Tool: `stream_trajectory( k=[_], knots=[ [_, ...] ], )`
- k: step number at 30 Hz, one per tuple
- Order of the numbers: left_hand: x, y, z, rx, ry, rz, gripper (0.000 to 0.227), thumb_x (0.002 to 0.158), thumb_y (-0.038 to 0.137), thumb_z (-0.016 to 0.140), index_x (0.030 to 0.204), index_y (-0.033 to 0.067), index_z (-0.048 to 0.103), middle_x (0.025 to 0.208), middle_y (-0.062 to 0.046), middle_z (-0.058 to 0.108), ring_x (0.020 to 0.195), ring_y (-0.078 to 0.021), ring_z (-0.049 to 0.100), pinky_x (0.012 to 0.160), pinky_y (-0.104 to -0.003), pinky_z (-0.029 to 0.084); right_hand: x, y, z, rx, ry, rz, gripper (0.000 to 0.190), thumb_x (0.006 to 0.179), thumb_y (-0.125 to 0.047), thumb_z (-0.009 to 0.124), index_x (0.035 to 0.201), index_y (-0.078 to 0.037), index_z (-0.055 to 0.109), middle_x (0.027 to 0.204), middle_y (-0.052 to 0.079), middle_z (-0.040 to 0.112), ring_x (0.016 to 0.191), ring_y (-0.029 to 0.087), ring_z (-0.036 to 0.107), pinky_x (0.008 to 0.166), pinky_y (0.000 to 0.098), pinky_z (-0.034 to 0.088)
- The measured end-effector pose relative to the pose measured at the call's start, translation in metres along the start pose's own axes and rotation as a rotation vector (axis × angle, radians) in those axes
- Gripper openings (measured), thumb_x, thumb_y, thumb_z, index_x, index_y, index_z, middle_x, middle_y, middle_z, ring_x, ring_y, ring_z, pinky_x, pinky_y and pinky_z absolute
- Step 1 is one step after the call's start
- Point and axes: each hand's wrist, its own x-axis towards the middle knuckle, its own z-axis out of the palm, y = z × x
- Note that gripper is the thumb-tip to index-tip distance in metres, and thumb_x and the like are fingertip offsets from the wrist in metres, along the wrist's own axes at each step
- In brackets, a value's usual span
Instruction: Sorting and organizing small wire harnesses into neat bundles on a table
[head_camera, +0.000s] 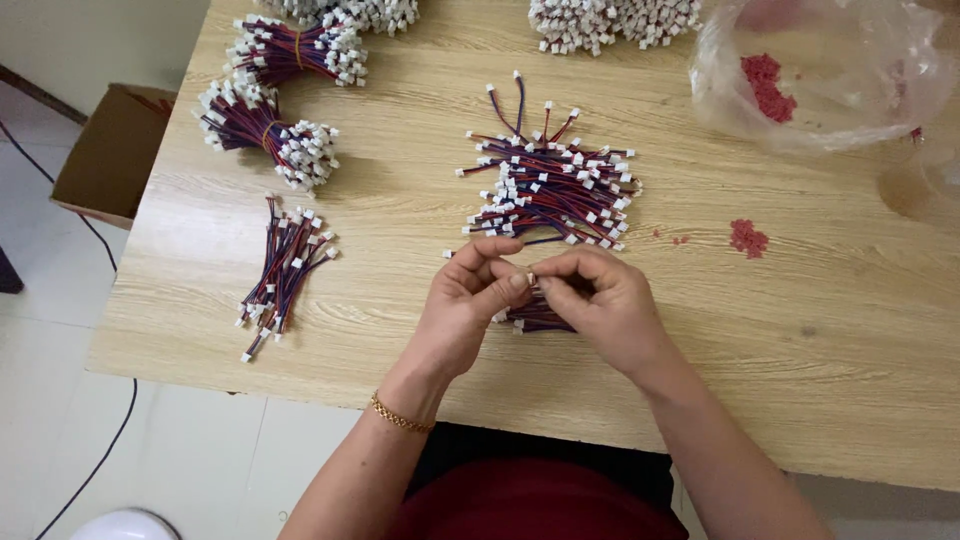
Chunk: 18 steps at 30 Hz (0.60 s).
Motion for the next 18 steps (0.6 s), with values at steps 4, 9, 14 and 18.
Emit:
stream_trajectory(
  k=[4, 9, 14, 18],
  knots=[
    [-0.007, 0.006, 0.005, 0.149, -0.029, 0.011, 0.025, 0.087, 0.002, 0.069, 0.111, 0.0026, 0.066, 0.08, -0.007, 0.07, 0.075, -0.0103, 0.065, 0.069, -0.023, 0.056, -0.001, -0.005, 0.0, 0.006, 0.01, 0.048, 0.014, 0.077, 0.0, 0.074, 0.09, -0.005, 0.075, 0.074, 0.007, 0.066, 0.074, 0.015, 0.062, 0.073, 0.0326, 0.05],
    [0.002, 0.014, -0.002, 0.748, -0.102, 0.106, 0.023, 0.084, 0.005, 0.071, 0.105, 0.0147, 0.072, 0.075, -0.004, 0.071, 0.068, -0.0111, 0.066, 0.063, -0.024, 0.056, 0.0, 0.002, 0.005, -0.189, -0.083, 0.078, 0.012, 0.081, -0.003, 0.07, 0.09, -0.006, 0.076, 0.076, 0.014, 0.071, 0.075, 0.028, 0.069, 0.071, 0.0385, 0.052],
    [0.043, 0.037, -0.006, 1.342, -0.051, 0.434, 0.014, 0.087, 0.013, 0.066, 0.099, 0.0151, 0.072, 0.078, -0.01, 0.069, 0.075, -0.0324, 0.068, 0.066, -0.042, 0.054, 0.0, 0.04, 0.018, -0.579, -0.097, -0.139, 0.011, 0.086, -0.009, 0.065, 0.094, -0.009, 0.073, 0.082, 0.01, 0.07, 0.079, 0.031, 0.068, 0.073, 0.0404, 0.053],
    [0.087, 0.025, 0.003, 1.567, -0.012, 0.805, 0.015, 0.08, 0.02, 0.075, 0.095, 0.02, 0.073, 0.084, -0.002, 0.064, 0.077, -0.0254, 0.065, 0.069, -0.035, 0.053, -0.011, 0.007, 0.018, -0.401, -0.222, -0.009, 0.013, 0.088, -0.007, 0.059, 0.096, -0.004, 0.07, 0.084, 0.018, 0.071, 0.081, 0.041, 0.067, 0.071, 0.0484, 0.054]
  ],
)
